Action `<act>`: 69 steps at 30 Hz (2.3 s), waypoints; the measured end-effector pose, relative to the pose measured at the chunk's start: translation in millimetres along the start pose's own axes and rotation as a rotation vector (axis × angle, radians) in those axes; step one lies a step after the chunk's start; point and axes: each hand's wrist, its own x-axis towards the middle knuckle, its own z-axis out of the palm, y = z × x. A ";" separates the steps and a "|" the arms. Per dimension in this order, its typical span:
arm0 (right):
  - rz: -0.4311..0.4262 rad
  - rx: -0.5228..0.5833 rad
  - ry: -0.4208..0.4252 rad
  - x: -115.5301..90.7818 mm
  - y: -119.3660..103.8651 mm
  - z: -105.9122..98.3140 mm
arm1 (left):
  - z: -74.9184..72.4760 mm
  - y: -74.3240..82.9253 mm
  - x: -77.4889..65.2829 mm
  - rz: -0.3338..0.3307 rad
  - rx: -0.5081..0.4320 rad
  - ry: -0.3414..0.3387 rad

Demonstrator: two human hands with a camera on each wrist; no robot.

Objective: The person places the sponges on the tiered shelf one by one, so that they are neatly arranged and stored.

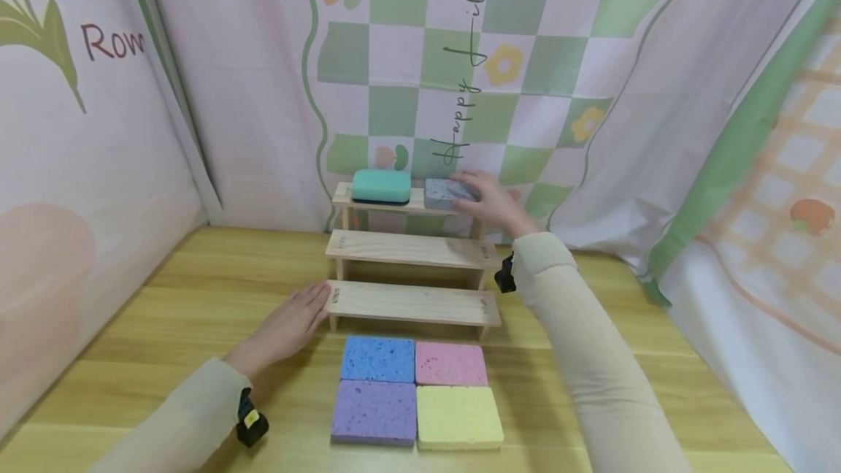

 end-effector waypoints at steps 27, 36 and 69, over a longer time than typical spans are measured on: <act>-0.160 0.157 0.059 -66.9 -7.1 -9.0 | 1.1 0.7 -0.6 0.000 -0.009 0.013; -0.165 0.227 0.042 -97.8 -11.4 3.8 | 1.4 1.1 -0.4 -0.009 -0.017 0.007; -0.242 0.257 -0.368 -174.8 -18.6 74.3 | -1.5 3.5 -1.0 -0.005 -0.023 0.014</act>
